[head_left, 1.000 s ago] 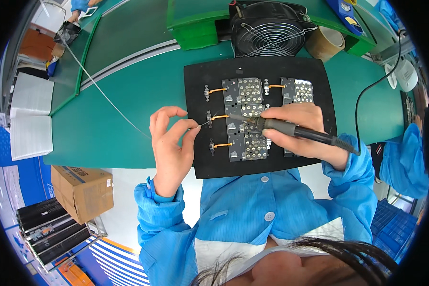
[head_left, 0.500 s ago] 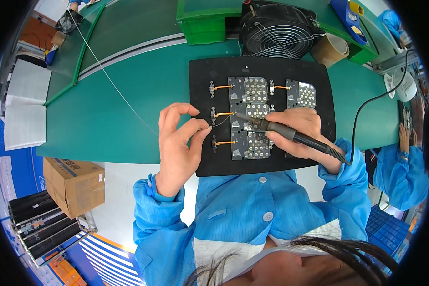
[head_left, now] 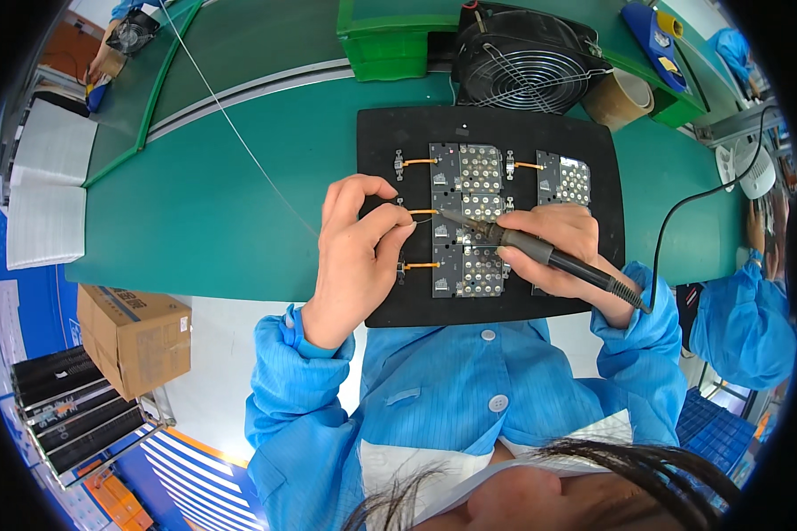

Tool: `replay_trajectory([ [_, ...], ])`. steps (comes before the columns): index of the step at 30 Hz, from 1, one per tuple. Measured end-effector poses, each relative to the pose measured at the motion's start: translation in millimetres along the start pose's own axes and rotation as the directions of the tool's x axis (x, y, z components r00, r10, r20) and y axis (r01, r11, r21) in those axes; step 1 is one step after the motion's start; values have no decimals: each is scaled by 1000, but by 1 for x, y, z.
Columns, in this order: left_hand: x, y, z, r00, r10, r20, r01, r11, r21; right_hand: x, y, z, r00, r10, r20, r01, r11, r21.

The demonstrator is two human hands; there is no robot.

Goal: The person solders wires onto circuit boards using a soldering iron and solder wire. They slide finished board assemblies along the line and position new boards to solder.

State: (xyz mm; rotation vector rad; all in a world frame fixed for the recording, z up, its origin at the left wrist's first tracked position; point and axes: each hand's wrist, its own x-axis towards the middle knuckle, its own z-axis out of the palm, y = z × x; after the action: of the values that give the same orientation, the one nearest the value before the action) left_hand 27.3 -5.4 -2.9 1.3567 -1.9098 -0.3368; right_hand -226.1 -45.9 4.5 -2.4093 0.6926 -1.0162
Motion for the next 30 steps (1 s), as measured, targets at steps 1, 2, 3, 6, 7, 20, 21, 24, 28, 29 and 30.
replay_trajectory([
  [1, 0, -1, 2, 1000, -28, -2, 28, 998, -58, 0, 0, -1, 1000, 5, 9, -5, 1000, -1],
  [2, 0, -3, 4, 998, -55, -2, 55, 992, -116, 0, 0, -1, 1000, 4, 10, -4, 1000, -1],
  [3, 0, -3, 4, 998, -56, -3, 55, 992, -116, 0, 0, 0, 1000, 0, 2, 0, 1000, -7],
  [6, 2, -5, 7, 982, -186, 33, 187, 931, -313, -1, 2, -1, 1000, -3, -10, 3, 1000, -5],
  [7, 3, -5, 9, 975, -211, 67, 222, 927, -302, 0, 3, -1, 1000, -2, -15, 2, 1000, 4],
  [20, 9, -13, 28, 979, -181, 88, 198, 947, -253, -1, 5, 0, 1000, -11, 7, 10, 999, 51],
  [21, 9, -14, 28, 979, -183, 88, 199, 947, -253, -1, 5, 0, 1000, -2, 7, 1, 999, 42],
  [24, 9, -15, 29, 980, -179, 81, 195, 932, -304, -1, 5, 0, 1000, 17, 2, -17, 999, 29],
  [28, 9, -15, 29, 976, -200, 82, 216, 924, -315, 0, 4, -2, 1000, 18, 8, -18, 1000, 0],
  [29, 9, -15, 29, 977, -197, 82, 213, 925, -314, 0, 4, -2, 1000, 19, 9, -19, 1000, -1],
  [30, 9, -15, 29, 977, -197, 82, 213, 925, -315, 0, 4, -2, 1000, 24, 15, -24, 1000, 4],
])
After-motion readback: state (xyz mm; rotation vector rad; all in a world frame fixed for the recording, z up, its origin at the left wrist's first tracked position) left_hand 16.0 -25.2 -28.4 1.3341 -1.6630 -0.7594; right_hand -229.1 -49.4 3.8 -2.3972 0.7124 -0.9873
